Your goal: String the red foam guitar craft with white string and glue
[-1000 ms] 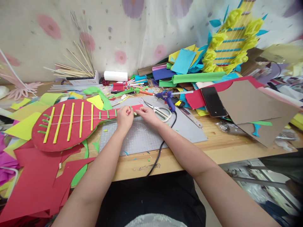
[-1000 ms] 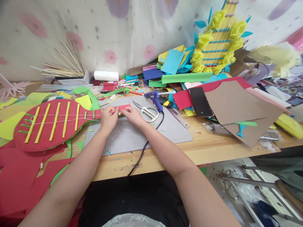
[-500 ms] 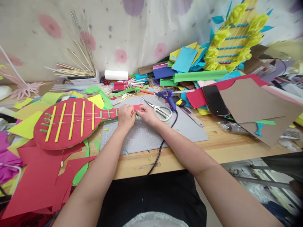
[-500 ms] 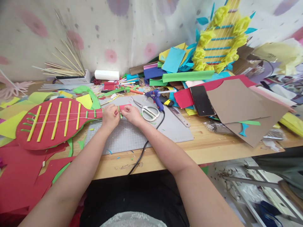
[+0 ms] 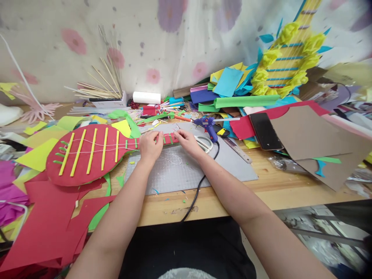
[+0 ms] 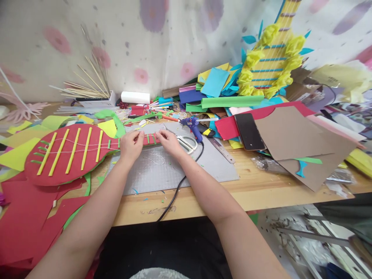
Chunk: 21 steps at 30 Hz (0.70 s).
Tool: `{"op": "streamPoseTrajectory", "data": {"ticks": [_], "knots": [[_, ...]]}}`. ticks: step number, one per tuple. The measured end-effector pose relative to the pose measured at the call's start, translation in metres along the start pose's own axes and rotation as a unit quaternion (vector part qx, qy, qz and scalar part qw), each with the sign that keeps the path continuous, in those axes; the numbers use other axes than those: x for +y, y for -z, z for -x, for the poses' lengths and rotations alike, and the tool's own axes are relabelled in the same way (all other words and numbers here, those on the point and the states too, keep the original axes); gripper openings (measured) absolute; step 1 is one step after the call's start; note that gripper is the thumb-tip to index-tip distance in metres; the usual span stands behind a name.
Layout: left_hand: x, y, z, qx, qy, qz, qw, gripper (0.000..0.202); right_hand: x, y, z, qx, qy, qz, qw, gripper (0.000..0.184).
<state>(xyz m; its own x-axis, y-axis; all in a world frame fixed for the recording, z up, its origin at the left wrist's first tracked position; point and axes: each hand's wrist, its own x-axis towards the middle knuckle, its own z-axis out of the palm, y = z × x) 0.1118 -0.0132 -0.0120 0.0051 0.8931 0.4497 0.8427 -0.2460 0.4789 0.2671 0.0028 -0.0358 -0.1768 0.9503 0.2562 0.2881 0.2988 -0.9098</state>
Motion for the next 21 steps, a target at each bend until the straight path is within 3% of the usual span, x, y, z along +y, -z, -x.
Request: {"op": "streamPoseTrajectory", "data": {"ticks": [3,6,12,17,21], "knots": [[-0.001,0.000,0.001,-0.026,0.002,0.039,0.999,0.024,-0.001,0.001,0.000,-0.002,-0.002,-0.029,1.000,0.039],[0.001,-0.004,0.004,-0.077,0.021,0.117,0.990,0.030,-0.001,0.004,0.001,-0.005,-0.007,-0.062,0.998,0.040],[0.006,-0.022,0.010,-0.164,0.056,0.279,0.944,0.034,0.002,0.013,0.002,-0.006,-0.043,-0.144,0.989,0.043],[0.005,-0.031,0.010,-0.164,0.057,0.342,0.923,0.016,0.001,0.015,0.001,-0.021,-0.069,-0.173,0.982,0.046],[0.004,-0.030,0.008,-0.131,0.077,0.360,0.921,0.009,0.000,0.018,0.002,-0.025,-0.070,-0.103,0.992,0.042]]}}
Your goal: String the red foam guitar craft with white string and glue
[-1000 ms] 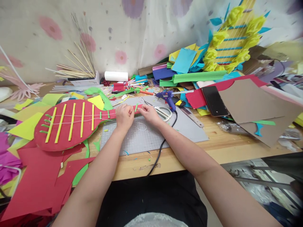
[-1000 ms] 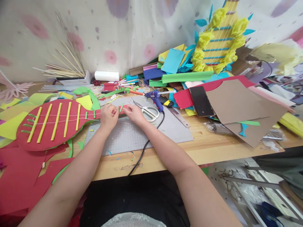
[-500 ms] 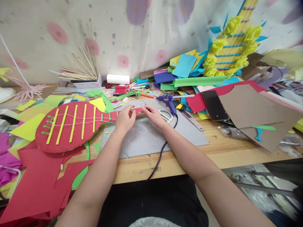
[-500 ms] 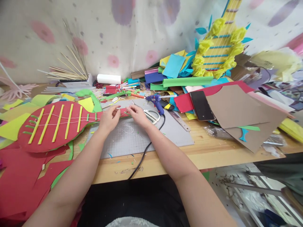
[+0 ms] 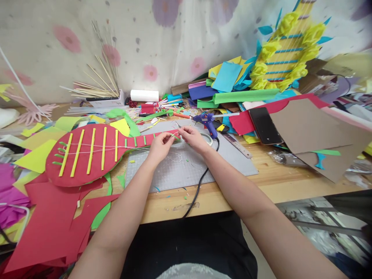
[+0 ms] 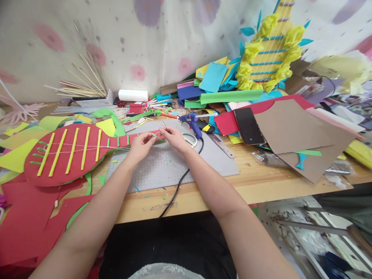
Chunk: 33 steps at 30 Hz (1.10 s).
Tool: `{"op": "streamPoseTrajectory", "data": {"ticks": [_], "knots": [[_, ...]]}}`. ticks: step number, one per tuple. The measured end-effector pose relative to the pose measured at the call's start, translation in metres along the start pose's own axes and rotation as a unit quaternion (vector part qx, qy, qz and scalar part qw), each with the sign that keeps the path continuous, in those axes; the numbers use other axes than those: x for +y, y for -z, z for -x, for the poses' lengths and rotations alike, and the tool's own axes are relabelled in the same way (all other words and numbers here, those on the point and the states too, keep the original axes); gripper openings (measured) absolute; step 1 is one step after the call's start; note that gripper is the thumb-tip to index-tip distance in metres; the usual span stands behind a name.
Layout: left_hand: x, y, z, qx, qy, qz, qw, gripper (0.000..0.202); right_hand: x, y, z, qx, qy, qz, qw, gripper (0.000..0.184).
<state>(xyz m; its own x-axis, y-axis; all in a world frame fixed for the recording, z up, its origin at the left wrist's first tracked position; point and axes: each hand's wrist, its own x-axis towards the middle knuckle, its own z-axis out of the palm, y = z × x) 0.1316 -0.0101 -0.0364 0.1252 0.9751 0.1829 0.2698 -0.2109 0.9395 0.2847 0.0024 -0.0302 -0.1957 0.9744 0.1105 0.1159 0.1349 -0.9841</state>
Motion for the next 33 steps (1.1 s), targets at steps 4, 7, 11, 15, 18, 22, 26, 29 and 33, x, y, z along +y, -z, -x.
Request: {"op": "streamPoseTrajectory", "data": {"ticks": [4,7,11,15,18,22,26,29,33], "knots": [[0.006,0.002,0.000,0.005,0.022,0.015,1.000,0.006,0.001,0.010,-0.001,0.002,0.004,0.117,0.993,0.031],[0.012,0.003,0.001,0.004,0.047,0.022,0.999,0.005,-0.001,0.019,-0.001,-0.017,0.019,0.157,0.987,0.023],[0.014,0.004,0.002,-0.006,0.067,0.033,0.997,0.009,-0.011,0.034,0.002,-0.025,0.009,0.230,0.973,0.019],[0.010,0.005,0.001,-0.006,0.077,0.072,0.994,0.008,-0.028,0.051,0.011,-0.035,-0.070,0.298,0.952,0.031],[0.012,0.008,0.000,0.008,0.082,0.069,0.994,0.007,-0.044,0.069,0.019,-0.100,-0.139,0.340,0.925,0.032],[0.017,0.012,0.000,0.017,0.094,0.064,0.993,0.009,-0.057,0.101,0.027,-0.138,-0.242,0.422,0.863,0.039],[0.016,0.011,0.000,0.016,0.096,0.063,0.993,0.007,-0.038,0.119,0.024,0.074,-0.202,0.490,0.845,0.051],[0.012,0.009,-0.001,0.005,0.086,0.062,0.994,0.003,-0.011,0.112,0.016,0.070,-0.128,0.410,0.900,0.049],[0.004,0.007,-0.002,-0.016,0.069,0.054,0.996,0.005,0.016,0.097,0.008,0.167,-0.102,0.389,0.900,0.038]]}}
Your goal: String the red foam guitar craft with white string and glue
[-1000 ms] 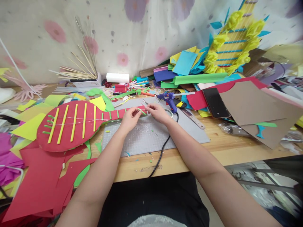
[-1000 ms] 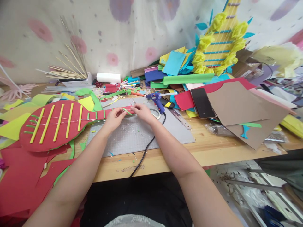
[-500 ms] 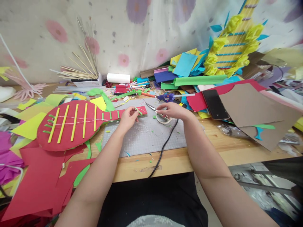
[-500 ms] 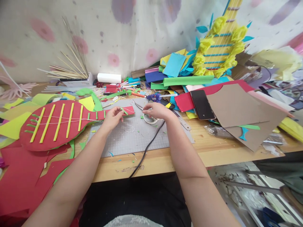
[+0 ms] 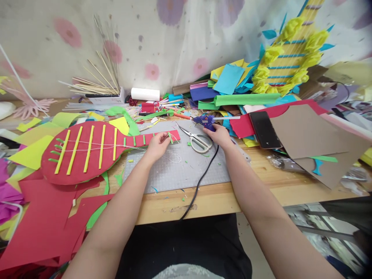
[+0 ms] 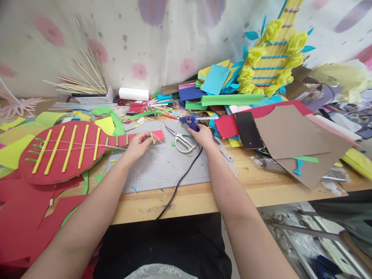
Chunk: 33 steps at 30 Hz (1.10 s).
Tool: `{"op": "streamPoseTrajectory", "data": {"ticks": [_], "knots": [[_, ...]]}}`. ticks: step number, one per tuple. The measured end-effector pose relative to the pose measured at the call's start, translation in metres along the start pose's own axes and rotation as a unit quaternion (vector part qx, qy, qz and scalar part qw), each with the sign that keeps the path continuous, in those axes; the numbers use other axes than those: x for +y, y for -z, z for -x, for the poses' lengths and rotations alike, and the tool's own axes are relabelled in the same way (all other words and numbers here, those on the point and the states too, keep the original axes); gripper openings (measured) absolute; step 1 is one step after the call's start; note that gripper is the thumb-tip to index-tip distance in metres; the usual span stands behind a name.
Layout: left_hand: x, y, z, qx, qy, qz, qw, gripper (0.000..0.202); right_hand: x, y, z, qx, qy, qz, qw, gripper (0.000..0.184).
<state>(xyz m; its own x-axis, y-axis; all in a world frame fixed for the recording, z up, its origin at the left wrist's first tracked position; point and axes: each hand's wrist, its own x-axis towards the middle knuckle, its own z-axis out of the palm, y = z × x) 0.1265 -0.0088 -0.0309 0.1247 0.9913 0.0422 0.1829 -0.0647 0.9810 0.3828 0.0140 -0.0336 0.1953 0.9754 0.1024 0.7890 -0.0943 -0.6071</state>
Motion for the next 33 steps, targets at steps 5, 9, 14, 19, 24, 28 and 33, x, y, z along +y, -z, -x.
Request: {"op": "streamPoseTrajectory", "data": {"ticks": [5,9,14,19,24,28,33], "knots": [[-0.013,-0.002,-0.002,0.001,-0.032,-0.034,0.999,0.006,0.000,-0.003,0.004,0.053,0.000,-0.194,0.980,0.041],[-0.019,-0.004,-0.002,0.001,-0.032,-0.038,0.999,0.010,-0.014,0.006,0.017,-0.019,0.028,-0.381,0.924,0.042],[-0.017,-0.003,-0.001,0.000,-0.042,-0.085,0.995,0.012,-0.034,0.006,0.034,-0.165,0.056,-0.328,0.928,0.040],[-0.013,-0.001,0.001,0.023,-0.038,-0.159,0.986,0.016,-0.040,0.004,0.038,-0.171,0.051,-0.273,0.945,0.039],[-0.014,-0.002,0.001,0.022,-0.030,-0.146,0.989,0.018,-0.038,0.005,0.037,-0.184,0.047,-0.255,0.948,0.038],[-0.018,-0.002,-0.001,0.017,-0.032,-0.128,0.991,0.017,-0.037,0.002,0.037,-0.170,0.039,-0.212,0.961,0.039],[-0.021,-0.002,-0.002,0.007,-0.023,-0.105,0.994,0.016,-0.037,0.001,0.037,-0.175,0.048,-0.203,0.962,0.038]]}}
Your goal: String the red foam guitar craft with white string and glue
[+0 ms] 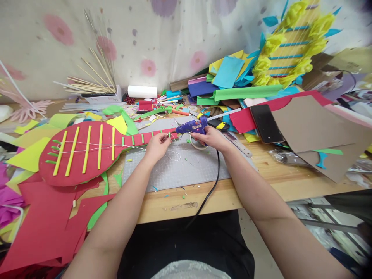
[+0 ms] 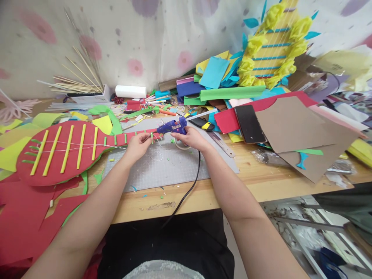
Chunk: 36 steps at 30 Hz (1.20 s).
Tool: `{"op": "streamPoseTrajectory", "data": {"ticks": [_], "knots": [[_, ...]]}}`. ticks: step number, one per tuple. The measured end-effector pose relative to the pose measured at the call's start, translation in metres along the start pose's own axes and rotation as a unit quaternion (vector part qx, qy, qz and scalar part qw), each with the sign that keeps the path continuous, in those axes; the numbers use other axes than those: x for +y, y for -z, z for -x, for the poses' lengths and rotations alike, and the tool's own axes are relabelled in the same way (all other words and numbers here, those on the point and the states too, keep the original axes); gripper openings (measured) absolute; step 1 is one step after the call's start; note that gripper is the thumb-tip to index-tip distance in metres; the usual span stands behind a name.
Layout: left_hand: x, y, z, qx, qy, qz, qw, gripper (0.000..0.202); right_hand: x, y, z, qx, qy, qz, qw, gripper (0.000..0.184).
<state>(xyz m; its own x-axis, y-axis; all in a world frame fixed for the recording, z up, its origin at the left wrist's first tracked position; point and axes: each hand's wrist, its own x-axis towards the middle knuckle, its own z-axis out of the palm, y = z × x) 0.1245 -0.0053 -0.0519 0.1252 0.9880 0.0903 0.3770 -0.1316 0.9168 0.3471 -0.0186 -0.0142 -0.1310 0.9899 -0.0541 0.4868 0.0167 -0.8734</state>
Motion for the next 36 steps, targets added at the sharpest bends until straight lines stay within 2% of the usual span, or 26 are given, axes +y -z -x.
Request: {"op": "streamPoseTrajectory", "data": {"ticks": [15,25,36], "knots": [[0.008,0.001,0.001,-0.009,0.002,0.015,1.000,0.014,-0.001,0.001,0.001,-0.010,-0.015,-0.007,1.000,0.034],[0.022,0.002,0.006,-0.027,0.035,0.032,0.998,0.013,-0.003,0.001,0.001,-0.009,-0.011,-0.009,1.000,0.034],[0.023,0.002,0.005,-0.031,0.040,0.058,0.997,0.012,0.000,0.004,0.001,-0.016,-0.005,-0.003,1.000,0.038]]}}
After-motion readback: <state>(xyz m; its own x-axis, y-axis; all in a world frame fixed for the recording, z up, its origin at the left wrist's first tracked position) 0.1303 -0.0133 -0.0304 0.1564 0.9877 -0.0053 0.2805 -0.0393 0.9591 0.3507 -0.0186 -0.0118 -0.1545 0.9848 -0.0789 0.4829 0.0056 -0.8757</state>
